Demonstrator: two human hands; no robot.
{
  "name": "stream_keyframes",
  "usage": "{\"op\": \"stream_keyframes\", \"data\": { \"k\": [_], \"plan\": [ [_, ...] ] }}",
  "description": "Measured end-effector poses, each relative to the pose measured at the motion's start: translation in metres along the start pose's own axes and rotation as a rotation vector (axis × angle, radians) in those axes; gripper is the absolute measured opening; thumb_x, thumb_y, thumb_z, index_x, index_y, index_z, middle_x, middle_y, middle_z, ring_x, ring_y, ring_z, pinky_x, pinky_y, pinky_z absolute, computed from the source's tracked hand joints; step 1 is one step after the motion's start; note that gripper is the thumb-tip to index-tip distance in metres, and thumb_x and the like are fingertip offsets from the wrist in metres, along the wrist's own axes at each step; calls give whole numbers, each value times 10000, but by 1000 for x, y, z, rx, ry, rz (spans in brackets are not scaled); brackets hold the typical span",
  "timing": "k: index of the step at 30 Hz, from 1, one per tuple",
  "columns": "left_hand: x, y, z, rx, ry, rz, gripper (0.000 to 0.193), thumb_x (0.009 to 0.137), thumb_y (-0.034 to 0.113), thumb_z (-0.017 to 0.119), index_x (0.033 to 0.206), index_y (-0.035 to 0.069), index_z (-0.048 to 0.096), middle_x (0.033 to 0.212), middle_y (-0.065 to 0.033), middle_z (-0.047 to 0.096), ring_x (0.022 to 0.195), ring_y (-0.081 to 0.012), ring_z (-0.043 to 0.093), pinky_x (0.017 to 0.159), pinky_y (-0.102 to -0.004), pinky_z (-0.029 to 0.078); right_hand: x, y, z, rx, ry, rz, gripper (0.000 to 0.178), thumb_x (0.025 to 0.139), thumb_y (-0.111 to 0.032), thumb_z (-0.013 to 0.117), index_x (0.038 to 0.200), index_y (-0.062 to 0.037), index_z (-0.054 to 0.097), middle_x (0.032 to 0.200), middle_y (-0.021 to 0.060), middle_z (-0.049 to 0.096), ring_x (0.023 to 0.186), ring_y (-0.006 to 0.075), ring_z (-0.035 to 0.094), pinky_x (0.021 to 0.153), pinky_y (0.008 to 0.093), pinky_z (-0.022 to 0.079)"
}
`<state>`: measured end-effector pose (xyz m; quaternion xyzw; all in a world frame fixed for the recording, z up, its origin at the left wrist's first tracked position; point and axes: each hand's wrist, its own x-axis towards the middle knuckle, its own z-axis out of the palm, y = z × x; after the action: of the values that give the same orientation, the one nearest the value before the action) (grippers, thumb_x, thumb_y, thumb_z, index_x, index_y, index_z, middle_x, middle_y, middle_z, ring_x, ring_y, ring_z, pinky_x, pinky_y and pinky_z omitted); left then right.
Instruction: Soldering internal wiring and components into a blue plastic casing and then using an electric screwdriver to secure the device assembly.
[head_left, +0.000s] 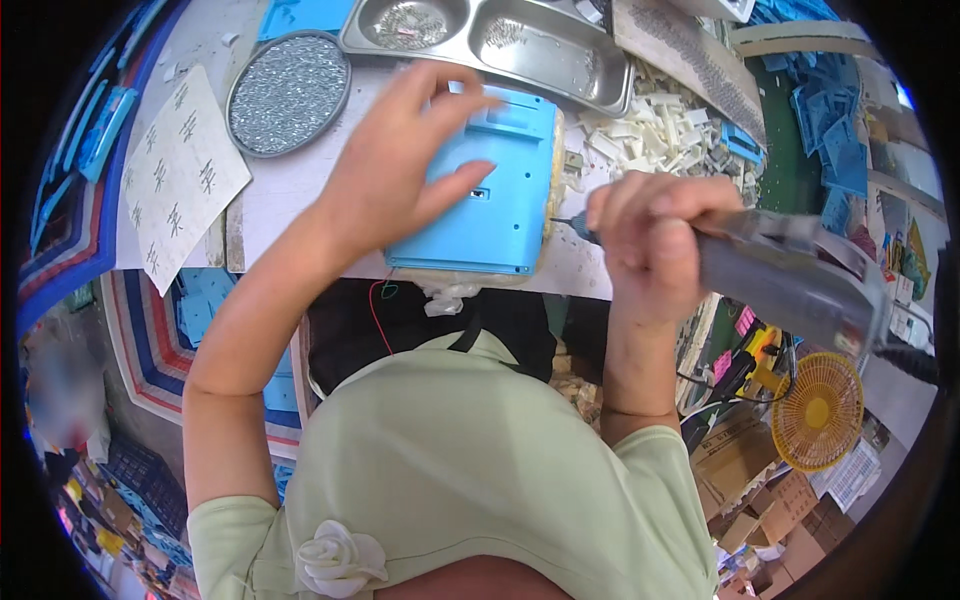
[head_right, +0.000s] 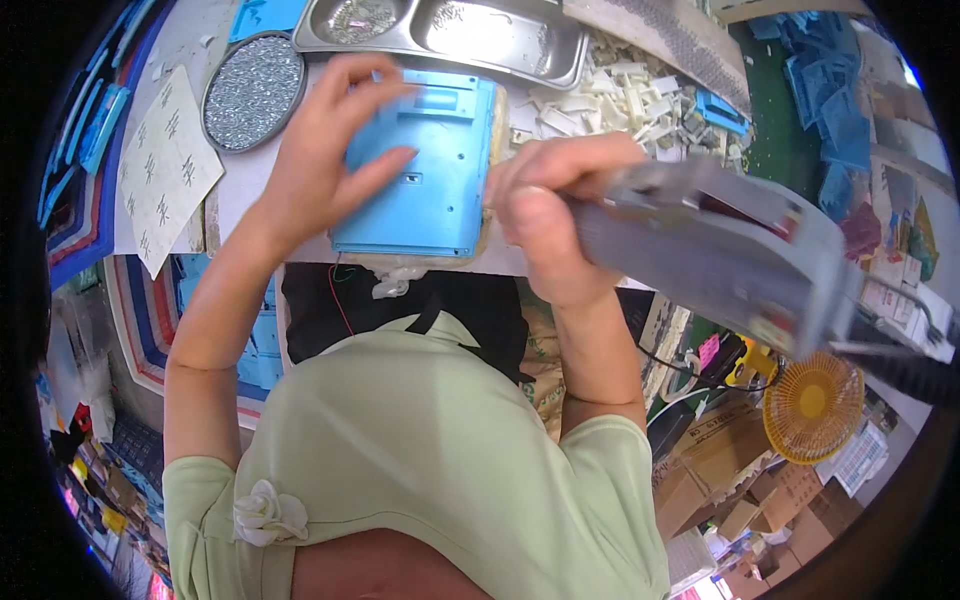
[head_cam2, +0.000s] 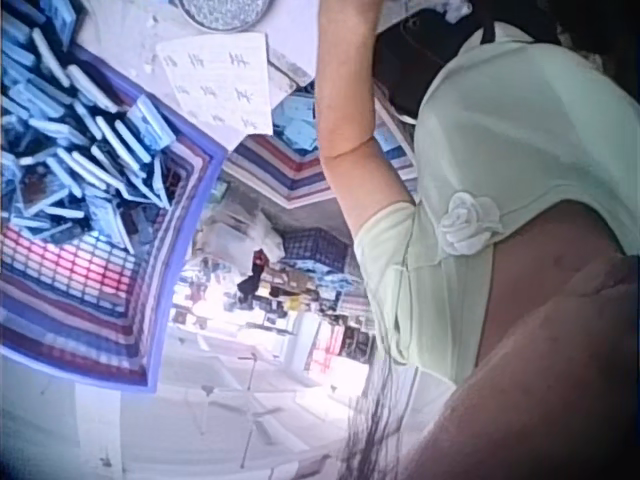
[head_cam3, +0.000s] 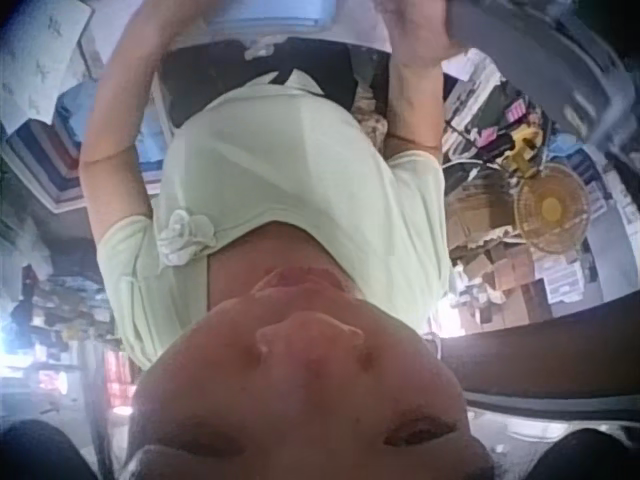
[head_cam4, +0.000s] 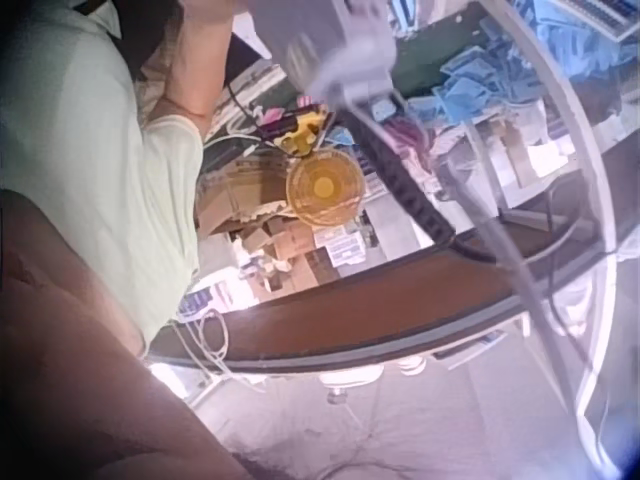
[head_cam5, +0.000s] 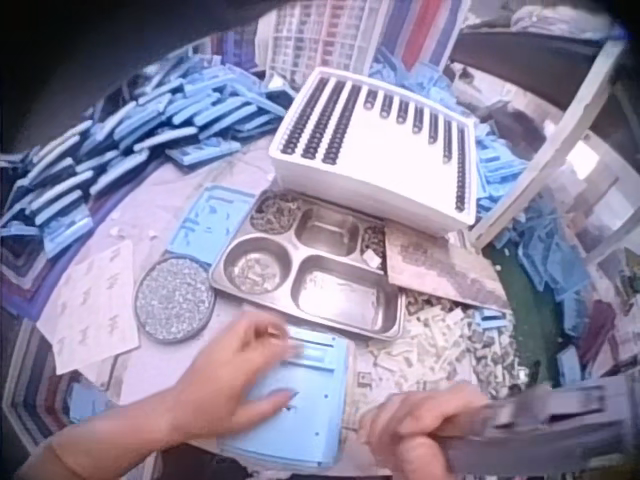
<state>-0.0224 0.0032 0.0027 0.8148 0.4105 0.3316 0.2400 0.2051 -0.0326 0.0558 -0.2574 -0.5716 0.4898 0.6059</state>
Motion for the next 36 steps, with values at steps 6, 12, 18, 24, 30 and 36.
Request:
{"op": "stream_keyframes", "data": {
  "k": [6, 12, 18, 24, 30, 36],
  "plan": [
    [13, 13, -43, 335, 106, 262, 368, 804, 220, 806, 1078, 62, 618, 1465, -166, 529, 1355, -386, 511, 1159, -555, 337, 38, -28, -5, 78, -33, -124, 266, 992, -263, 619, 1149, -60, 548, 623, 3, 460, 581, 152, 472, 602, 376, 457],
    [-220, -38, -142, 55, 1068, -544, 267, 973, 53, 635, 1216, 3, 537, 1143, -108, 612, 1136, -199, 598, 959, -383, 506, 47, -44, -30, 22, -1, -125, 227, 1020, -246, 591, 1149, -63, 551, 652, -20, 448, 562, 106, 436, 628, 297, 414],
    [-619, -117, -14, 344, 1380, -1787, 507, 886, 396, 768, 1084, -48, 621, 1044, -186, 675, 933, -311, 651, 855, -416, 513, 74, 2, -21, 59, 34, -28, 183, 1011, -183, 591, 1125, -43, 559, 649, -19, 428, 542, 96, 424, 622, 308, 418],
    [-591, -157, -10, 477, 763, -2214, 566, 828, 390, 792, 1149, -53, 646, 1229, -251, 669, 1068, -396, 666, 929, -478, 518, 86, 2, -22, -11, 16, -53, 165, 1016, -167, 580, 1117, -37, 566, 637, -19, 415, 531, 91, 410, 605, 302, 410],
    [-216, -42, -224, 173, 443, -723, 240, 904, 216, 732, 821, 1, 668, 679, -88, 604, 604, -142, 527, 559, -326, 402, 73, -11, -38, -129, 102, -51, 204, 997, -199, 604, 1112, -50, 525, 632, -22, 405, 525, 85, 397, 595, 297, 396],
    [-22, -193, -415, 1013, 1016, -104, 361, 884, 351, 754, 1026, 22, 712, 939, -149, 694, 835, -341, 671, 753, -407, 536, 76, -16, -31, -179, 119, -12, 251, 974, -222, 632, 1101, -56, 495, 637, -21, 399, 527, 75, 386, 571, 282, 380]
  ]
}}
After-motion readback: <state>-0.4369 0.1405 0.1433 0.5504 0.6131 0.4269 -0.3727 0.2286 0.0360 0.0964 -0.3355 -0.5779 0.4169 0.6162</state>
